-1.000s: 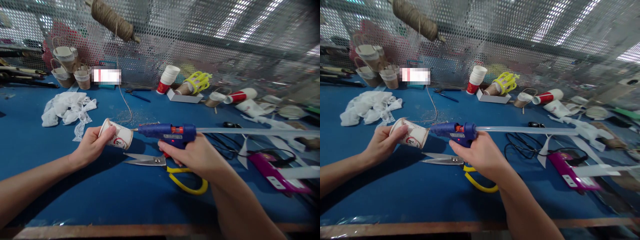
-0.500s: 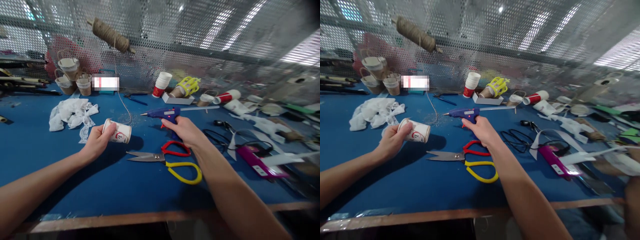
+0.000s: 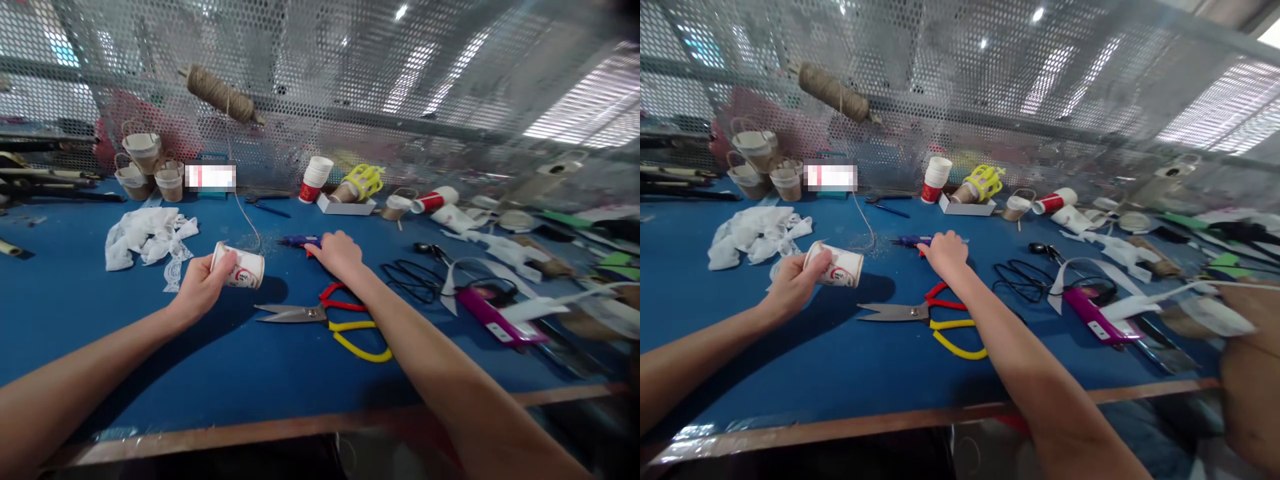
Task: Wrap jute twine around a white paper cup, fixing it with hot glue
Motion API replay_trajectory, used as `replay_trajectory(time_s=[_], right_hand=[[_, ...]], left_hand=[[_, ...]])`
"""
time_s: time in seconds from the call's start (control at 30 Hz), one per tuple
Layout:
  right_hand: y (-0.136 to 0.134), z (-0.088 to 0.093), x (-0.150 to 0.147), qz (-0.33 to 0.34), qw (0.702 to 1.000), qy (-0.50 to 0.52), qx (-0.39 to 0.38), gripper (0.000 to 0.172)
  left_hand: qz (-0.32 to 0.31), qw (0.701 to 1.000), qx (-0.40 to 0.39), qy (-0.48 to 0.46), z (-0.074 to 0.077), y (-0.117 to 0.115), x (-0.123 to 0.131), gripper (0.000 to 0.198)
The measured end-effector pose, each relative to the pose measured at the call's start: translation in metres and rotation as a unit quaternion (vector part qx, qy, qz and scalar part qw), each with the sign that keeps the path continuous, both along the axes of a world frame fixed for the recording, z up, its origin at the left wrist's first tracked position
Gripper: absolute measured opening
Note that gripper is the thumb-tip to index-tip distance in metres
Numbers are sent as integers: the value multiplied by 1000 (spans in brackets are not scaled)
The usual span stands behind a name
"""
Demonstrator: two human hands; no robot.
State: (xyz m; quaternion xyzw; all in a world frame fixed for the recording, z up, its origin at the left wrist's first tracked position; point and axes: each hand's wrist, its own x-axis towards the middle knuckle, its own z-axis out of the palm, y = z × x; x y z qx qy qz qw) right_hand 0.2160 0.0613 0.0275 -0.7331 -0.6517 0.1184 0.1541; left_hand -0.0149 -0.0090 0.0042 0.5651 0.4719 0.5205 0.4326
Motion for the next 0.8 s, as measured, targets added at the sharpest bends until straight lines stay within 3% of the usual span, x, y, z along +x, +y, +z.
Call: replay_trajectory(time_s=[0.1,0.2,0.33,0.4,0.47,0.53,0.6,0.73,0.8], right_hand=[[-19,16,-22,93,995,21,15,37],[-37,28,-46,224,969,92,-51,55],[-50,29,-66,337,881,275,-187,68],[-54,27,-70,346,824,391,-220,59],[-58,26,-71,335,780,479,-226,42],[-61,26,-71,324,767,515,-203,29],[-64,27,-71,314,774,524,-165,18],[-69,32,-66,267,806,526,-46,11],[-72,35,-61,241,822,516,22,13]], left_hand=[[-35,998,17,49,1,-5,0,32],[-74,984,93,136,2,-12,-1,30],[-133,921,281,236,5,-17,0,27],[-162,888,344,257,7,-18,2,28],[-179,876,361,265,8,-19,3,27],[-181,883,343,264,9,-21,4,26],[-178,904,295,252,10,-22,3,27],[-172,973,72,140,10,-22,3,33],[-161,985,-24,58,10,-21,3,40]])
